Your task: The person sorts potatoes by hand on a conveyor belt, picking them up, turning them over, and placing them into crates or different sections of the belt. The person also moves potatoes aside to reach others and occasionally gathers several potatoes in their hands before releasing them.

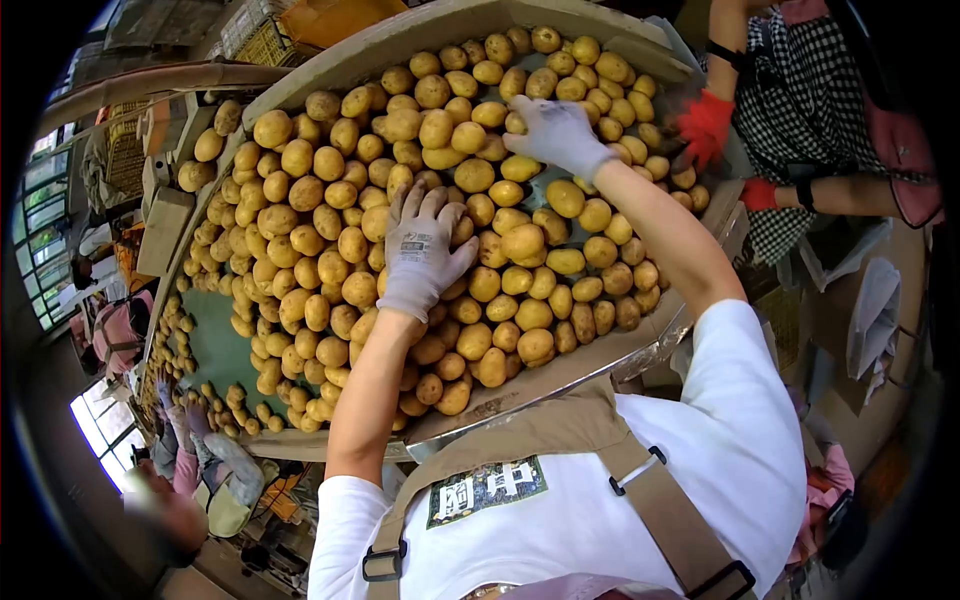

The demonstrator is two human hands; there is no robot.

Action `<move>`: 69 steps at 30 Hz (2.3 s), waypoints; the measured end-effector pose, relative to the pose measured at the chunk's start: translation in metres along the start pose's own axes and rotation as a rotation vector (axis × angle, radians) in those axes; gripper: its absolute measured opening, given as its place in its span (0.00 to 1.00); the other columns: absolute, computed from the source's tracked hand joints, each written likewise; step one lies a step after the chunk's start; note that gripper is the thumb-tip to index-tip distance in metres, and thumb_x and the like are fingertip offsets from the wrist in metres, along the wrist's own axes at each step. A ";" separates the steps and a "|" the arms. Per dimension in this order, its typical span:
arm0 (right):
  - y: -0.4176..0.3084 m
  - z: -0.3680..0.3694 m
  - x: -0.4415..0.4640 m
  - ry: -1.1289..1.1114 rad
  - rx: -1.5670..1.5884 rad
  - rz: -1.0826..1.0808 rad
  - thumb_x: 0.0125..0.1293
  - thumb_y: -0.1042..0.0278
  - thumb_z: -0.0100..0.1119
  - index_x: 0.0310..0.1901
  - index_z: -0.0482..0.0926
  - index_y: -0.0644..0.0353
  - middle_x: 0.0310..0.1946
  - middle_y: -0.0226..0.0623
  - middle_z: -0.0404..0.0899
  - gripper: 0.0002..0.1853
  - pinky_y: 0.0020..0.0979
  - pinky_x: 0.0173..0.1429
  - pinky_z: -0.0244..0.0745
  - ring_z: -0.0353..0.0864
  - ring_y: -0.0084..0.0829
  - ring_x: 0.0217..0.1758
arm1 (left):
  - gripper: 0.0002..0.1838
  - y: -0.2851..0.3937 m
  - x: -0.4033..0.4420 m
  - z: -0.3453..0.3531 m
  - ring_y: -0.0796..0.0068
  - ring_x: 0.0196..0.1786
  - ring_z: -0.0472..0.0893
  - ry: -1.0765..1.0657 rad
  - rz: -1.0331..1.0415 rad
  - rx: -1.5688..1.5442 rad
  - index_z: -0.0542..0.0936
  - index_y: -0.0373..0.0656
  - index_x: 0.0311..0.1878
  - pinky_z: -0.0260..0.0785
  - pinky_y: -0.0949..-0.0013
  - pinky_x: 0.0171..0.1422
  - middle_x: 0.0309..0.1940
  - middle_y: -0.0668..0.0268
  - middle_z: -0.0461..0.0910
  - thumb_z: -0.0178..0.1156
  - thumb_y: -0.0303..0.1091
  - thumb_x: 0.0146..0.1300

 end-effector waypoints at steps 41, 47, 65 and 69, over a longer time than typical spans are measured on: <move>-0.036 0.062 -0.189 0.006 0.042 -0.361 0.72 0.44 0.57 0.72 0.74 0.31 0.76 0.47 0.66 0.27 0.66 0.79 0.52 0.64 0.54 0.78 | 0.23 -0.007 -0.032 -0.022 0.56 0.70 0.75 0.012 0.036 0.023 0.86 0.49 0.51 0.44 0.45 0.87 0.62 0.59 0.81 0.71 0.52 0.58; -0.068 0.073 -0.205 0.079 0.244 -0.502 0.67 0.45 0.62 0.67 0.78 0.38 0.69 0.38 0.75 0.27 0.63 0.84 0.44 0.70 0.48 0.74 | 0.22 -0.003 -0.030 -0.020 0.54 0.71 0.73 -0.042 -0.009 -0.009 0.86 0.51 0.53 0.61 0.49 0.78 0.64 0.60 0.79 0.72 0.49 0.58; 0.143 -0.021 -0.179 -0.304 -0.691 0.534 0.68 0.59 0.62 0.53 0.83 0.52 0.53 0.46 0.85 0.15 0.53 0.62 0.70 0.80 0.45 0.60 | 0.22 -0.001 -0.032 -0.019 0.54 0.71 0.74 -0.054 -0.043 -0.034 0.87 0.51 0.52 0.58 0.47 0.80 0.65 0.59 0.79 0.72 0.50 0.56; 0.180 0.014 -0.184 -0.211 -0.447 0.431 0.69 0.60 0.60 0.61 0.80 0.54 0.46 0.48 0.88 0.21 0.56 0.67 0.73 0.85 0.42 0.58 | 0.21 -0.001 -0.033 -0.019 0.55 0.72 0.74 -0.015 -0.009 -0.030 0.88 0.51 0.50 0.43 0.39 0.85 0.62 0.58 0.81 0.71 0.52 0.57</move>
Point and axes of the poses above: each hand's wrist, its own x-axis towards the middle knuckle, its own z-axis out of the palm, y = z × x, the point moved 2 cm from there along x, towards the middle knuckle
